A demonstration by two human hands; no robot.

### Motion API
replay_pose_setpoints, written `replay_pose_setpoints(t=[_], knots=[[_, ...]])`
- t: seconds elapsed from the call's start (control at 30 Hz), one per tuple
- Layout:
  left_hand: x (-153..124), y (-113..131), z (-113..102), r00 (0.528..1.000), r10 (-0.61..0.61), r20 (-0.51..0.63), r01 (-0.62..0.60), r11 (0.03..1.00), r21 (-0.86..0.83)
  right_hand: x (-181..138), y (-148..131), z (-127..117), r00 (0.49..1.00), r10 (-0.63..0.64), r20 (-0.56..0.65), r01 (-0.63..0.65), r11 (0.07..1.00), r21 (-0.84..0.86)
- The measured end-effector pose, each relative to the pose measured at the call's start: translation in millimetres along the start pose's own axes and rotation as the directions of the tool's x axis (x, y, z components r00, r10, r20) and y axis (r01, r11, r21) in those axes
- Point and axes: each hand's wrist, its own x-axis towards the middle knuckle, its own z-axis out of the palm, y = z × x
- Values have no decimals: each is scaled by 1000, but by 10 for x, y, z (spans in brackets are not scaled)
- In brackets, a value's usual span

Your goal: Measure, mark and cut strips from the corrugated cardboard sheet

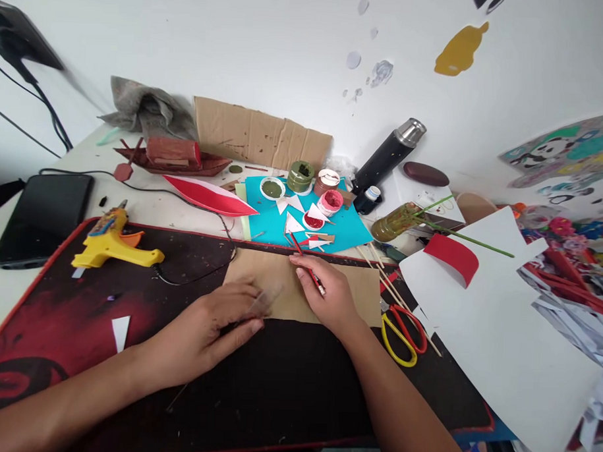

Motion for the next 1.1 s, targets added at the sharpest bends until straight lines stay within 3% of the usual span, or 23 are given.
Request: replay_pose_setpoints(t=[0.13, 0.27, 0.47, 0.63, 0.77, 0.9, 1.1], knots=[[-65, -81, -106, 990, -52, -132, 82, 970, 230, -10, 19, 18, 1000, -5, -8, 5, 1000, 0], [-82, -112, -42, 979, -70, -190, 148, 888, 436, -15, 23, 19, 1000, 10, -8, -10, 1000, 22], [-208, -6, 147, 961, -1, -277, 145, 852, 502, -29, 11, 20, 1000, 24, -11, -24, 999, 28], [-432, -3, 54, 984, 146, -103, -82, 881, 466, -32, 3, 23, 1000, 13, -13, -12, 999, 29], [-535, -87, 54, 972, 225, 65, -229, 857, 461, -25, -8, 19, 1000, 24, -6, -24, 999, 24], [-508, -107, 121, 975, 214, 58, -215, 845, 490, -24, -8, 24, 1000, 29, -1, -29, 999, 18], [-260, -57, 189, 983, 185, 16, -162, 812, 561, -27, -6, 40, 999, 32, -16, -32, 999, 19]])
